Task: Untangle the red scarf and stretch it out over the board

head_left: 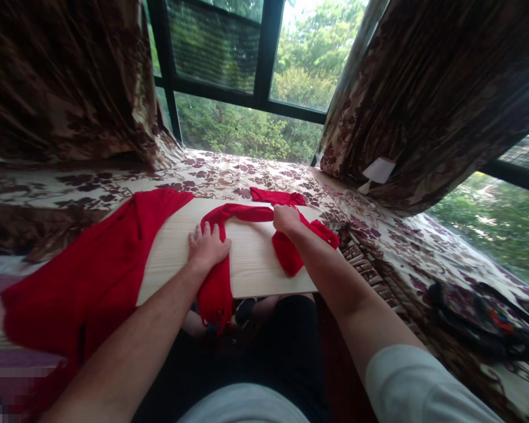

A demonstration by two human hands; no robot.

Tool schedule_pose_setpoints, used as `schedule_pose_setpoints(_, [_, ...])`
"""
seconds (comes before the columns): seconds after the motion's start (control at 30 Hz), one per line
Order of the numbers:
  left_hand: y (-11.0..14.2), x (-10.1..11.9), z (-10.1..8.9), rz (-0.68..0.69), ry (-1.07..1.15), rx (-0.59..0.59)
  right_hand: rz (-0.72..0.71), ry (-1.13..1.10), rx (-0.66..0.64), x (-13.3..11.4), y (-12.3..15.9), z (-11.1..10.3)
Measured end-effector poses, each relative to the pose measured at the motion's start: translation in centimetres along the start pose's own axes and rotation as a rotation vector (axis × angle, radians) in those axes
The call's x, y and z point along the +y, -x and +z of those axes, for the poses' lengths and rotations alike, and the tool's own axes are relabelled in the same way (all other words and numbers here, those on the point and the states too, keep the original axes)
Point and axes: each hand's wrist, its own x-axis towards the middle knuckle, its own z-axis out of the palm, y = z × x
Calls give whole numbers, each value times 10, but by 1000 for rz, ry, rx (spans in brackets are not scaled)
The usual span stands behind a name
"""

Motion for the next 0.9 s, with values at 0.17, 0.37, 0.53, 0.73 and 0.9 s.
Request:
schedule_pose_setpoints(0.17, [1, 0, -1, -2, 15, 15, -196, 61, 302, 14, 0, -12])
schedule_pose_setpoints(0.37, [0, 0, 0, -11, 18, -2, -328, -219, -112, 20, 4, 0])
schedule_pose_setpoints(0.53, [-1, -1, 0, -10, 25, -12, -123, -331, -117, 22, -11, 6])
schedule_pose_setpoints(0.73, [0, 0, -1, -14, 36, -17, -305, -217, -436, 24, -15, -9])
schedule_pose_setpoints(0.9, [-1, 0, 0, -13, 31, -7, -349, -150, -522, 19, -9, -23])
